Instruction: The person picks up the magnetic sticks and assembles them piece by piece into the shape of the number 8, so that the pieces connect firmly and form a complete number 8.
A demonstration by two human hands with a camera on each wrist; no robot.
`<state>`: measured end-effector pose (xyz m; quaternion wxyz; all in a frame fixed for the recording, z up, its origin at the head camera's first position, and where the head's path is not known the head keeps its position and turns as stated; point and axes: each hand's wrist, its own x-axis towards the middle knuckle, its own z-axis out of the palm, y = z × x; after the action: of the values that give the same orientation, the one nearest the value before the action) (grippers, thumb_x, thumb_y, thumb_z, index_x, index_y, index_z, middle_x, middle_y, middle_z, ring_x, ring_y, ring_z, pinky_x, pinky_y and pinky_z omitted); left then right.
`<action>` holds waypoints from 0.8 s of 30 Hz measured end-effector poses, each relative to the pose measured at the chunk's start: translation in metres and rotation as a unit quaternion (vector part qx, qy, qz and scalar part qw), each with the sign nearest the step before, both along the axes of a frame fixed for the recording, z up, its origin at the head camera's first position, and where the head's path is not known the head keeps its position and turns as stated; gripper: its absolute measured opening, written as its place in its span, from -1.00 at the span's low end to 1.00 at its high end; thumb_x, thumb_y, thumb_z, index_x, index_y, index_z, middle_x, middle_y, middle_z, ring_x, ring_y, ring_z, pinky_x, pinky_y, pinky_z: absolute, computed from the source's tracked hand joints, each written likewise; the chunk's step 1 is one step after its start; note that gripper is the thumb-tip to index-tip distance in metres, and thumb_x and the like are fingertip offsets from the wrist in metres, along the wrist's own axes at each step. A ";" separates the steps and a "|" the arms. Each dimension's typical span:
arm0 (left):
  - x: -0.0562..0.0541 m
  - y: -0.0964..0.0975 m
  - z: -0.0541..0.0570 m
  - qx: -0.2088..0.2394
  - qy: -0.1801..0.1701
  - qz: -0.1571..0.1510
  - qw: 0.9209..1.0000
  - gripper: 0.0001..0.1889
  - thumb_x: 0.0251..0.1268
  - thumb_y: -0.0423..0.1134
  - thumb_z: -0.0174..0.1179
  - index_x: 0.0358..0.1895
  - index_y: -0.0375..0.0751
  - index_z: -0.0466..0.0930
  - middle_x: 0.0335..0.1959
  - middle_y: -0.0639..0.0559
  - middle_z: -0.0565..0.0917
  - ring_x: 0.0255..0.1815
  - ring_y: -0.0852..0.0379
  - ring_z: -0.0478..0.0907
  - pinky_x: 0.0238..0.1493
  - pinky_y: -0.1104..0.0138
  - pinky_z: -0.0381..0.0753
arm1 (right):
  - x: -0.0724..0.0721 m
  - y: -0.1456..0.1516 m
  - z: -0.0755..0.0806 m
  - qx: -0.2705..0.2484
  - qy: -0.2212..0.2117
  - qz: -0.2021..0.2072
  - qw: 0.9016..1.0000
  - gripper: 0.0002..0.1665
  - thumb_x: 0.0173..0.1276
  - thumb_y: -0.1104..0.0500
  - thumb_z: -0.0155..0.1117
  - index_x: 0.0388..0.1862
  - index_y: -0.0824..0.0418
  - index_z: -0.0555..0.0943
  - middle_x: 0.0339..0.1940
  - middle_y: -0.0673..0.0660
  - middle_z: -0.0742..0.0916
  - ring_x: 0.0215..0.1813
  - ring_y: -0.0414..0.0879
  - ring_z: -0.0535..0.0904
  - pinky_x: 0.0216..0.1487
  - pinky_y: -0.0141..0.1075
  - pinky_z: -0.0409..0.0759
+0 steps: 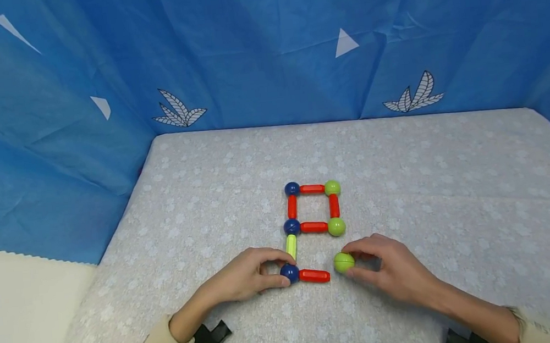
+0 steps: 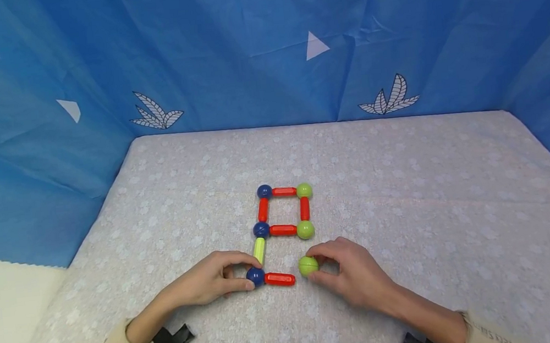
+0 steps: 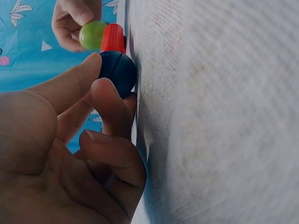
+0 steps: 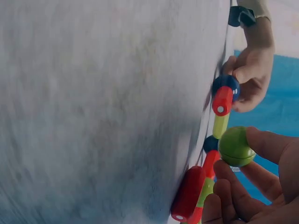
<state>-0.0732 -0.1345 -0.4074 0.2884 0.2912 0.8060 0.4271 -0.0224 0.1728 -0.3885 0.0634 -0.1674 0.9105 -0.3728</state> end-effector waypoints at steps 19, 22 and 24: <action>0.002 0.001 0.000 0.002 0.000 0.005 1.000 -0.67 0.27 -0.12 0.37 0.09 0.03 0.65 -0.19 0.20 0.60 -0.65 0.28 0.42 -0.56 0.40 0.45 | 0.005 -0.005 -0.011 0.026 -0.026 0.051 0.998 -0.70 0.15 0.08 0.55 -0.14 -0.14 0.69 -0.22 -0.32 0.62 -0.21 -0.26 0.49 -0.16 -0.29 0.53; 0.002 0.001 0.001 -0.001 0.002 0.006 1.000 -0.67 0.26 -0.12 0.37 0.09 0.04 0.65 -0.18 0.21 0.60 -0.64 0.30 0.41 -0.54 0.41 0.45 | 0.006 -0.005 -0.012 0.023 -0.026 0.054 0.998 -0.70 0.15 0.09 0.55 -0.14 -0.14 0.69 -0.23 -0.33 0.62 -0.22 -0.26 0.48 -0.17 -0.29 0.52; 0.002 0.001 0.001 -0.004 0.001 0.008 1.000 -0.66 0.26 -0.12 0.37 0.10 0.06 0.65 -0.18 0.22 0.60 -0.64 0.31 0.41 -0.54 0.41 0.45 | 0.006 -0.006 -0.012 0.024 -0.027 0.054 0.998 -0.70 0.16 0.08 0.55 -0.14 -0.14 0.69 -0.24 -0.33 0.62 -0.22 -0.25 0.48 -0.17 -0.28 0.52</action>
<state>-0.0716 -0.1334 -0.4068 0.2856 0.2843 0.8101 0.4259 -0.0163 0.1670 -0.4004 0.1120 -0.2043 0.9069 -0.3512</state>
